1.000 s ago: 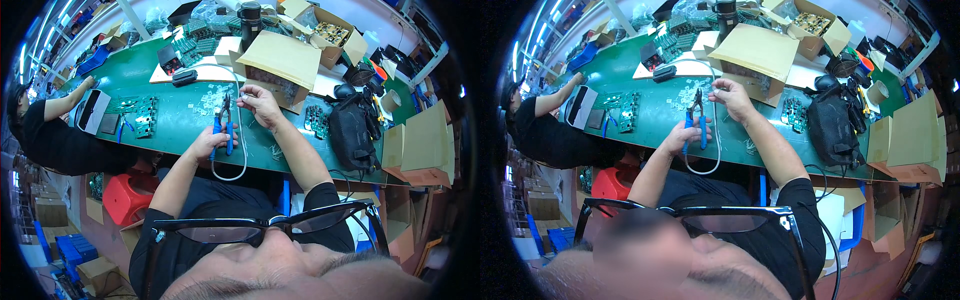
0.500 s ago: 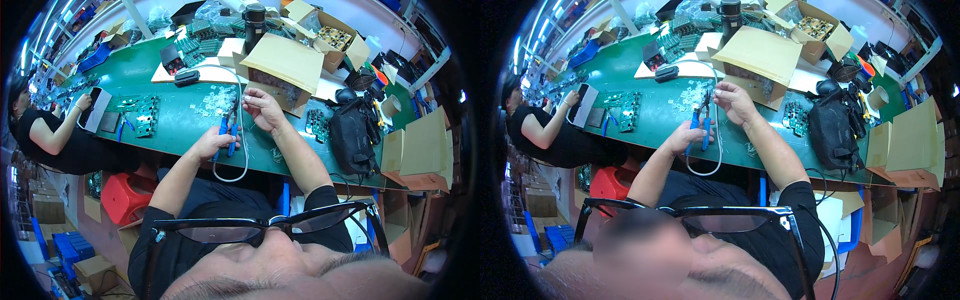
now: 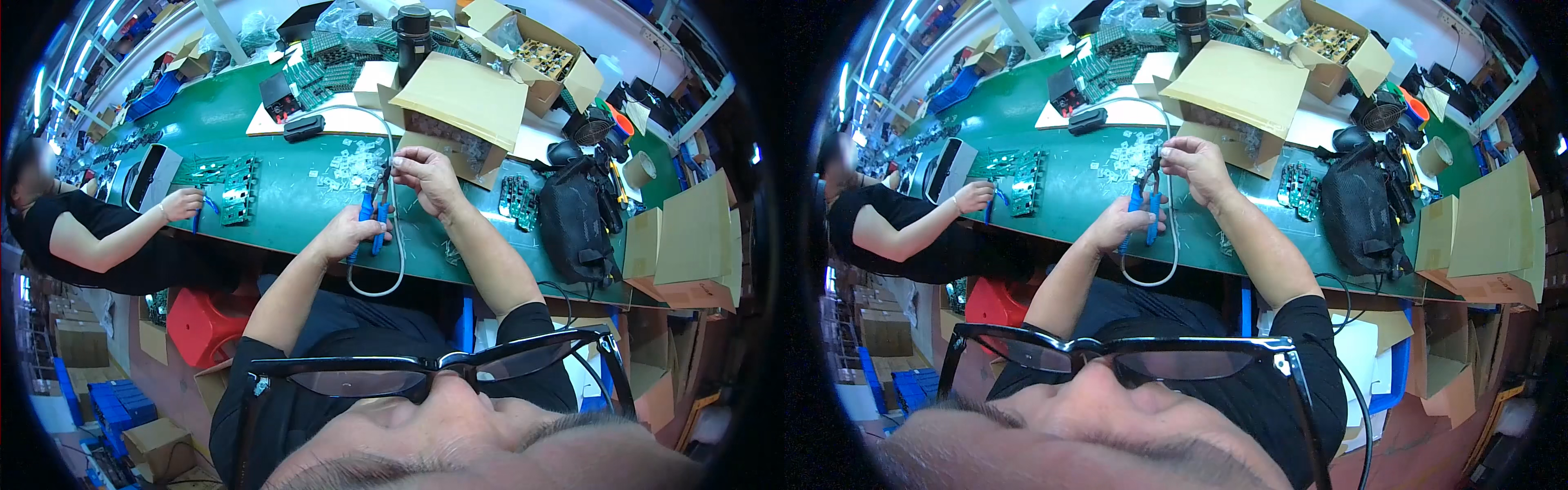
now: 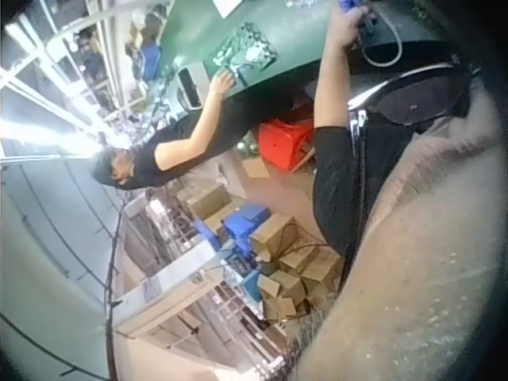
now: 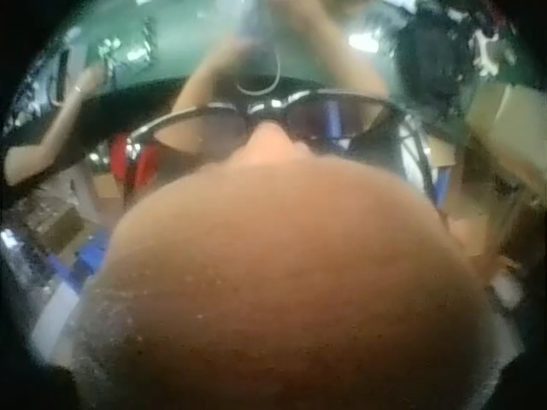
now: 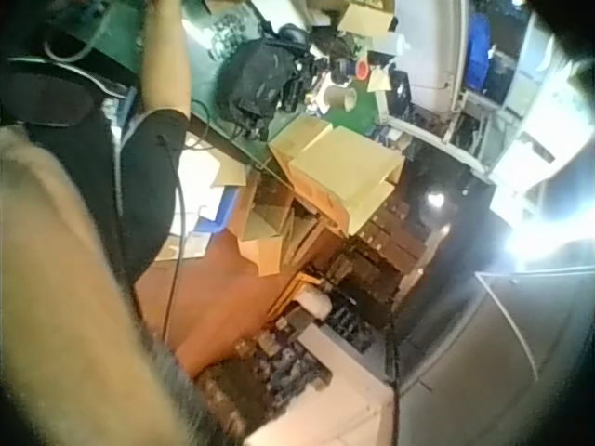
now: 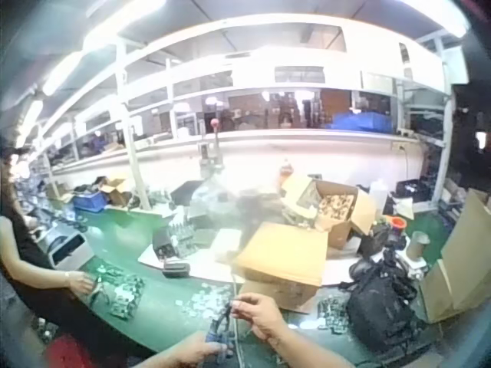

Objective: The person retrieves small components from a cardboard box by hand and trims them one by one using pliers.

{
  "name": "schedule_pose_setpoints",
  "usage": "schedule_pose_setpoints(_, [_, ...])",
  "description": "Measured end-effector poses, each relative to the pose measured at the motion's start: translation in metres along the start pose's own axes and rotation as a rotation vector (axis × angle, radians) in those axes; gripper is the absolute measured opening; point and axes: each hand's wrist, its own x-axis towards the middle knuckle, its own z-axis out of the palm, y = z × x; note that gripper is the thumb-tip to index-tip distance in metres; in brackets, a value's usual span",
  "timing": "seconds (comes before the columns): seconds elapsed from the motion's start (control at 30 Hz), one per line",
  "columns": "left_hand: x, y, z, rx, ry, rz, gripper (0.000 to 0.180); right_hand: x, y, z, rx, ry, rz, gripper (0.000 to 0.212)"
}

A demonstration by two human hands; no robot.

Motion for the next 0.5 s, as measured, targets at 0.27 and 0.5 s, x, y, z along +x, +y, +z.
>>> schedule_pose_setpoints(0.27, [-0.001, 0.001, 0.002, 0.025, 0.003, 0.021, 0.061, 0.002, 0.004, -0.001, -0.052, 0.014, -0.038, 0.015])
schedule_pose_setpoints(0.5, [0.002, 0.001, 0.011, 0.141, 0.074, 0.040, 0.050, 0.003, 0.003, -0.002, -0.142, 0.039, -0.081, 0.014])
